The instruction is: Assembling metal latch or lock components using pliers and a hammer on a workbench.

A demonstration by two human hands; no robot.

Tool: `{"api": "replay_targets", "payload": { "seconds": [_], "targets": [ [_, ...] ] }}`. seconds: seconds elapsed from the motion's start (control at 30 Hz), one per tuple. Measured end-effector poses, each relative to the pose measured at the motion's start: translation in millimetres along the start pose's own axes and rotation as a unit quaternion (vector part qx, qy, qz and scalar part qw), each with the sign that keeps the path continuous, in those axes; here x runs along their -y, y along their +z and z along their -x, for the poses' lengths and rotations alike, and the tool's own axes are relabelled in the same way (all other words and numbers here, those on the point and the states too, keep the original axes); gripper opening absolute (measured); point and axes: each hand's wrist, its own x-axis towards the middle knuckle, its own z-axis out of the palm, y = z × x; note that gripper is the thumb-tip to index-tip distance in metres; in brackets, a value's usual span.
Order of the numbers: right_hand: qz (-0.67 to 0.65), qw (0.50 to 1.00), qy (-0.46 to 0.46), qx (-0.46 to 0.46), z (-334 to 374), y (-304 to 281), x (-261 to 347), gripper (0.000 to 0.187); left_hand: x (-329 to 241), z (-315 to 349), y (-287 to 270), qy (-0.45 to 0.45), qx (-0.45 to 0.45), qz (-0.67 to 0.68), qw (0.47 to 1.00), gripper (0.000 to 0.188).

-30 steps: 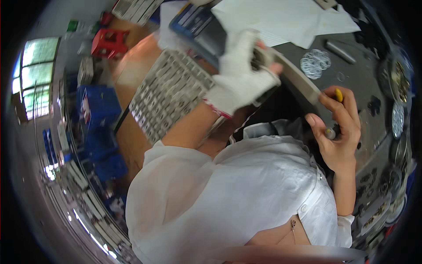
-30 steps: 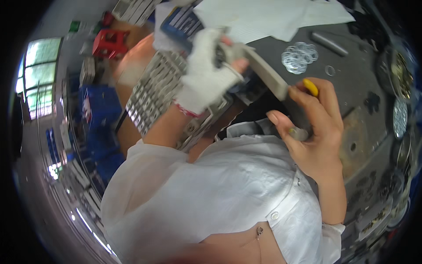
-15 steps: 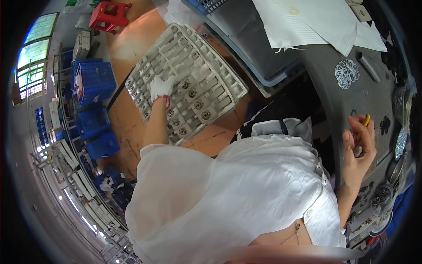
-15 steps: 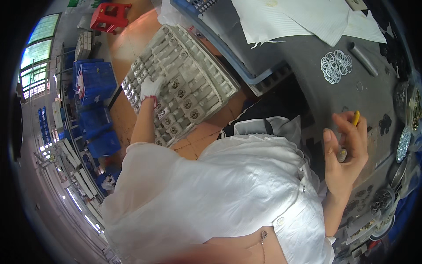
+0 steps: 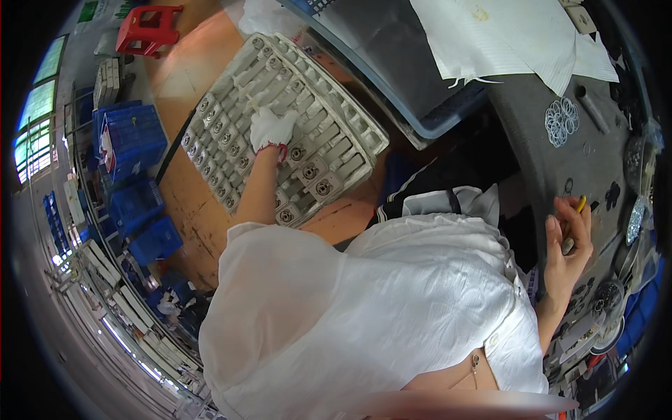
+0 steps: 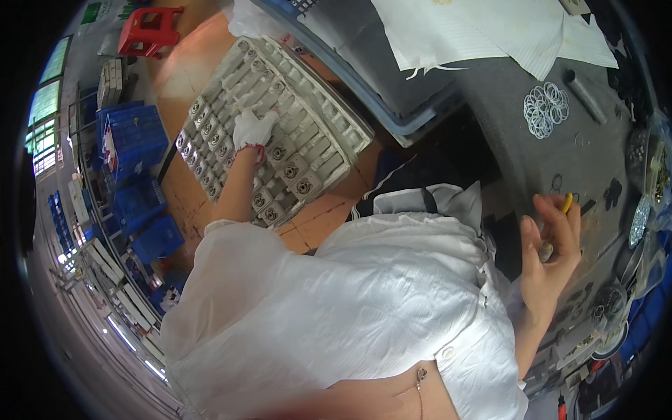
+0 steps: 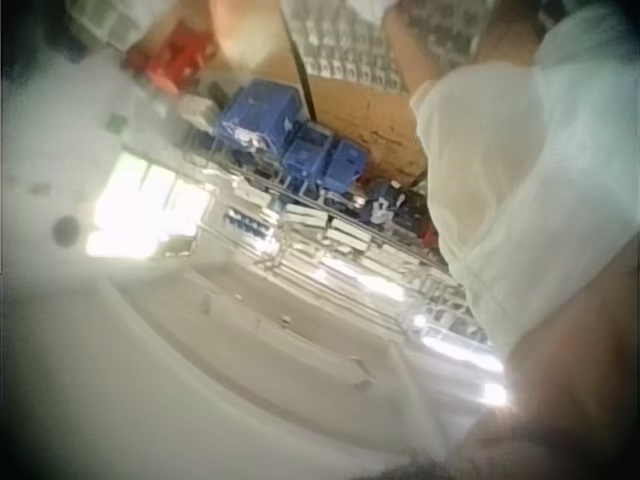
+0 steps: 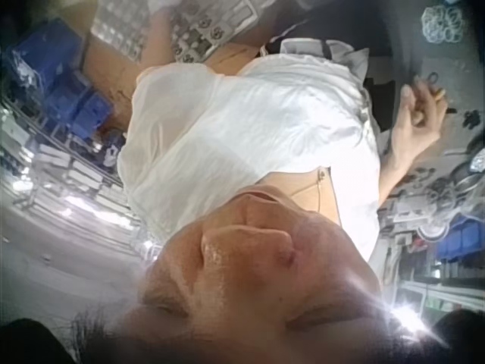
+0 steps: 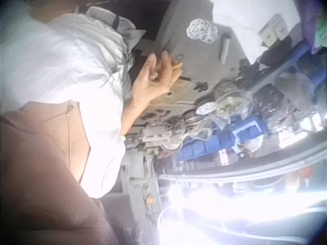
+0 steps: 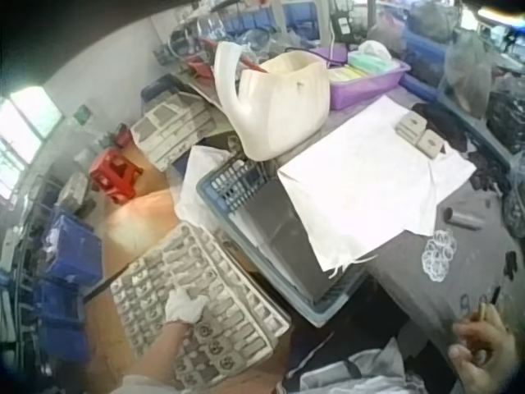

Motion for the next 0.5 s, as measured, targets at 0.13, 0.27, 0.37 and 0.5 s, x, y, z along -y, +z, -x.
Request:
{"api": "replay_targets", "payload": {
  "seconds": [0.13,0.27,0.37,0.5],
  "targets": [
    [-0.014,1.000,-0.006,-0.024,1.1,1.9,7.1,0.028,5.9,-12.1,15.6,0.061,-0.054,0.002,0.997,0.073],
    [0.005,1.000,0.007,-0.013,-0.6,-2.0,10.1,0.028,-21.6,-22.5,13.2,0.107,-0.091,0.020,0.990,0.060],
    [0.007,1.000,0.008,-0.014,2.0,-3.1,16.0,0.029,-34.3,-37.5,24.8,0.098,-0.085,0.014,0.991,0.058],
    [0.000,0.999,-0.053,-0.009,0.6,2.7,19.9,0.030,-24.8,-64.4,37.9,0.132,-0.076,-0.094,0.984,0.062]
  ]
}}
